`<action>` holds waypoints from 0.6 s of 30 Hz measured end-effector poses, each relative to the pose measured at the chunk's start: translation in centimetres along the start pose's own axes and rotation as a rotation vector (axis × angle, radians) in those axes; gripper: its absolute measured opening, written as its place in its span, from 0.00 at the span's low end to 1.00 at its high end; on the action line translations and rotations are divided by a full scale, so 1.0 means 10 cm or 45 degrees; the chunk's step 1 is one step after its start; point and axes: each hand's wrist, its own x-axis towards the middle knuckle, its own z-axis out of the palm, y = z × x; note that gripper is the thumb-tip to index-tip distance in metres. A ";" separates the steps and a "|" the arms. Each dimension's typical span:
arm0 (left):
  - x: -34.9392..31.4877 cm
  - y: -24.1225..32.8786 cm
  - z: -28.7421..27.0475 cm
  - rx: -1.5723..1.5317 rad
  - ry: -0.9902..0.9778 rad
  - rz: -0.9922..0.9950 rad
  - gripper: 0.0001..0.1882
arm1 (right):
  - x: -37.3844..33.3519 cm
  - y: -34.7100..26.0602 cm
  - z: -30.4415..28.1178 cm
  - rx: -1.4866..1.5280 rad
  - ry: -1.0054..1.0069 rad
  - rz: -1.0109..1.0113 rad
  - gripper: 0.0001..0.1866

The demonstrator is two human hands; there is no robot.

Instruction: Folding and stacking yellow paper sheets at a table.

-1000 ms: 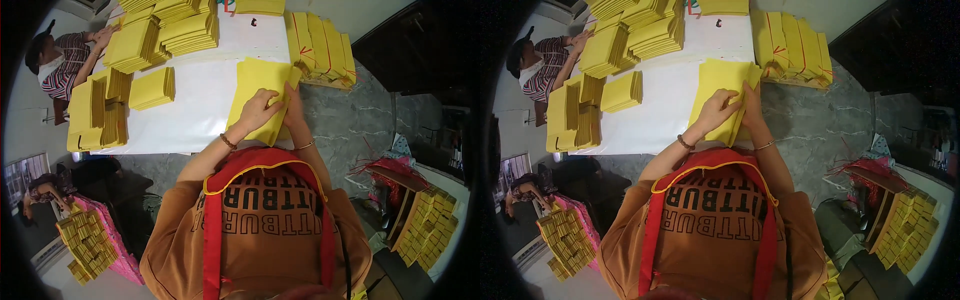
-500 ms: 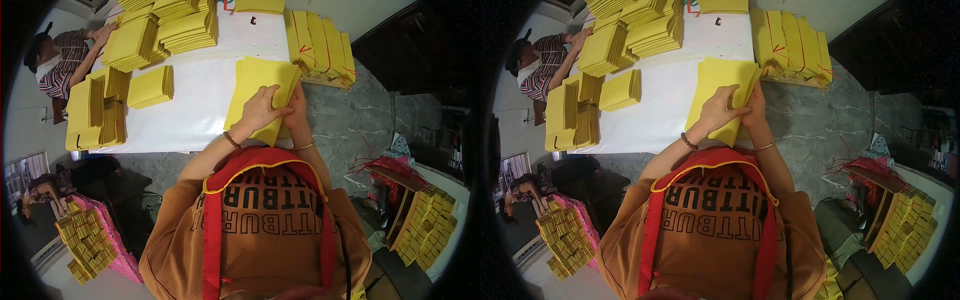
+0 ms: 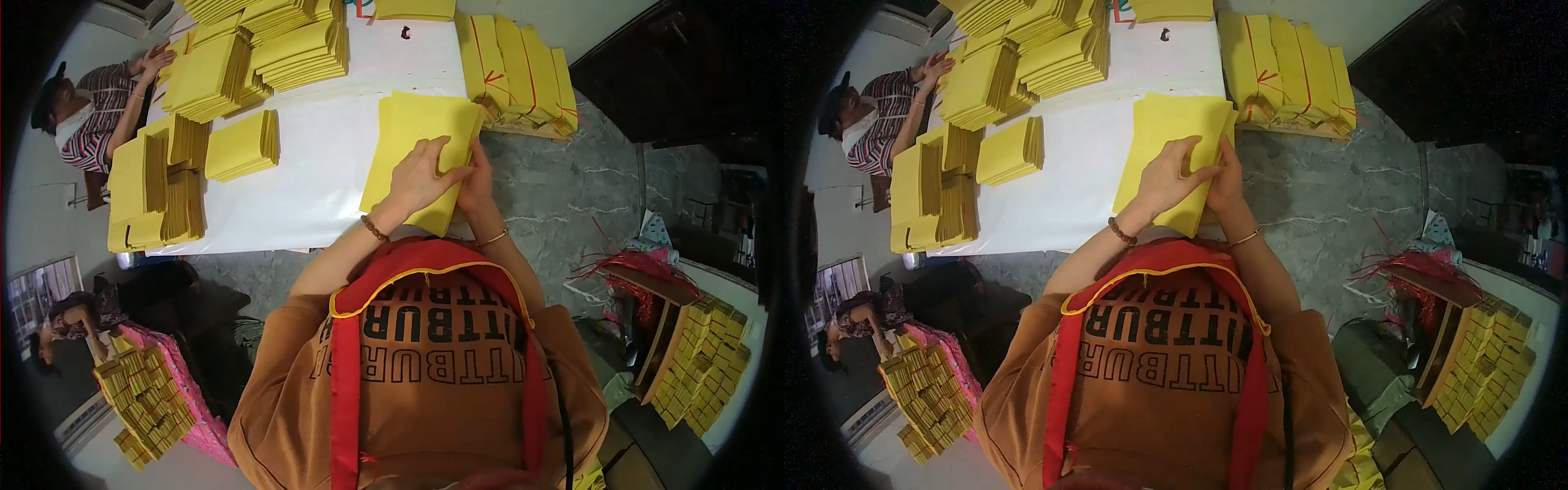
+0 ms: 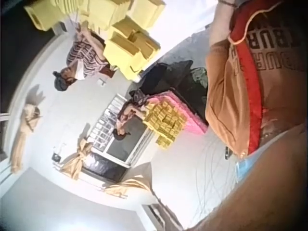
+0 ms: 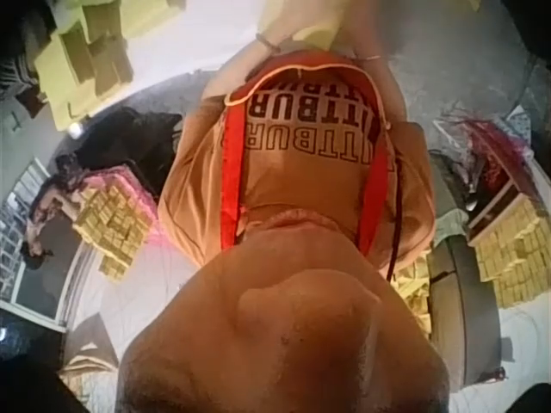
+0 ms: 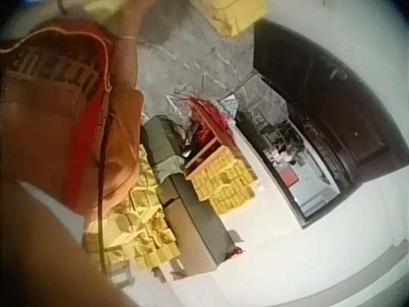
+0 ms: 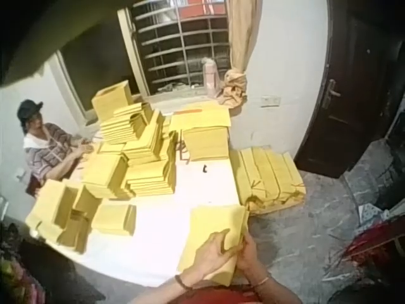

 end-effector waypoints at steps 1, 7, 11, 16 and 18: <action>-0.01 0.04 -0.01 0.000 0.000 -0.002 0.35 | 0.00 0.01 0.00 0.000 0.001 0.002 0.22; -0.01 -0.03 -0.01 0.028 0.016 0.060 0.35 | -0.05 -0.03 0.15 -0.004 -0.039 -0.046 0.23; -0.01 -0.02 -0.03 -0.021 -0.058 0.041 0.33 | 0.08 -0.15 0.14 -0.121 -0.006 -0.022 0.21; -0.03 -0.04 0.02 0.029 0.002 0.053 0.30 | 0.18 -0.17 0.14 -0.388 0.129 0.083 0.20; -0.02 -0.04 0.02 0.092 0.034 0.113 0.29 | 0.19 -0.18 0.10 -0.262 0.148 0.103 0.20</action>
